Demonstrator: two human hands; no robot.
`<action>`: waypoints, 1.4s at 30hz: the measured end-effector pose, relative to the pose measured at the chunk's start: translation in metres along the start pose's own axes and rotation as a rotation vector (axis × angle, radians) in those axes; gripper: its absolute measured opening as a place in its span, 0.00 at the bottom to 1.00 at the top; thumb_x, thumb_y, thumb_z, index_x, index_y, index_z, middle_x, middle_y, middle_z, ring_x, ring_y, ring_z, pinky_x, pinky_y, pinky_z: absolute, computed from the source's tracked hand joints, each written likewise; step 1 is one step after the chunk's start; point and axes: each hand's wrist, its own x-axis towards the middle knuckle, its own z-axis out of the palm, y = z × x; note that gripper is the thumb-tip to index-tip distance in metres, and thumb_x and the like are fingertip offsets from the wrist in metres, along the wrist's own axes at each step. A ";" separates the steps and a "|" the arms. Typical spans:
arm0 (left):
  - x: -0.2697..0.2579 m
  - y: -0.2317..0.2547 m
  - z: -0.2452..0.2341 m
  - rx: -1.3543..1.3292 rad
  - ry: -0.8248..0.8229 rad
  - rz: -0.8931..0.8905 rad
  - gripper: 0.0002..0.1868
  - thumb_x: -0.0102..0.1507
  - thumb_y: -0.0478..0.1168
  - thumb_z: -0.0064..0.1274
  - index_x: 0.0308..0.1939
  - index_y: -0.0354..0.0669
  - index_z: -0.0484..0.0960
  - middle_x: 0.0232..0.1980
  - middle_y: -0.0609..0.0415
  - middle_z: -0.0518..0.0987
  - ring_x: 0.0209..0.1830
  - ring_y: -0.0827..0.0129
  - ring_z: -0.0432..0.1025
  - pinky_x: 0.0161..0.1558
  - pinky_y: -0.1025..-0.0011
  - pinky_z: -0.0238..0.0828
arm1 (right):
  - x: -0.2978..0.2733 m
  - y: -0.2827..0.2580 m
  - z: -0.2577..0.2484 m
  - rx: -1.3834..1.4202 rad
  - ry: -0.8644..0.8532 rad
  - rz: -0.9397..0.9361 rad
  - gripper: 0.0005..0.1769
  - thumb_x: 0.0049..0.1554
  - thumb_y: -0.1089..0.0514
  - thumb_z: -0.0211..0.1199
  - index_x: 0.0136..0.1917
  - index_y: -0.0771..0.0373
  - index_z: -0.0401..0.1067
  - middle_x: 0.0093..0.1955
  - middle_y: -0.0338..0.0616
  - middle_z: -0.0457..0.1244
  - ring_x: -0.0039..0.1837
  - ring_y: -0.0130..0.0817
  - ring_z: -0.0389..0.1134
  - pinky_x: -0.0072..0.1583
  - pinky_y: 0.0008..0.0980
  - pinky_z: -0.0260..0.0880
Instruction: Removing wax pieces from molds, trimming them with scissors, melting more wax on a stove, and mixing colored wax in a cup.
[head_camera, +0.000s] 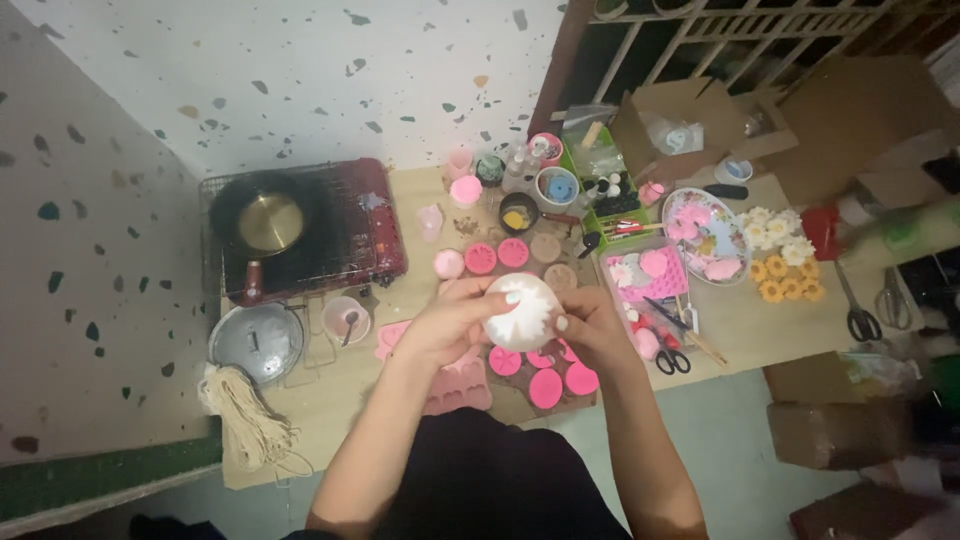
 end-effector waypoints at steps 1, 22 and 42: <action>0.001 0.000 0.001 -0.073 -0.021 -0.058 0.22 0.61 0.39 0.60 0.58 0.36 0.79 0.52 0.52 0.83 0.48 0.69 0.80 0.50 0.67 0.79 | -0.001 0.003 -0.001 0.113 -0.039 -0.036 0.24 0.56 0.48 0.70 0.50 0.75 0.78 0.40 0.46 0.70 0.38 0.29 0.70 0.39 0.28 0.71; 0.005 0.006 0.014 0.006 0.090 0.004 0.18 0.61 0.38 0.60 0.53 0.32 0.82 0.46 0.51 0.85 0.41 0.70 0.81 0.42 0.70 0.81 | -0.002 -0.001 0.000 -0.177 0.104 -0.114 0.24 0.63 0.44 0.61 0.55 0.68 0.78 0.42 0.38 0.69 0.42 0.23 0.69 0.43 0.24 0.70; 0.007 0.001 0.001 -0.097 0.117 -0.058 0.20 0.60 0.37 0.61 0.53 0.29 0.81 0.49 0.48 0.85 0.46 0.67 0.81 0.50 0.69 0.78 | -0.009 0.022 0.011 -0.090 0.076 -0.041 0.18 0.56 0.61 0.70 0.58 0.71 0.75 0.49 0.38 0.71 0.49 0.23 0.71 0.50 0.27 0.74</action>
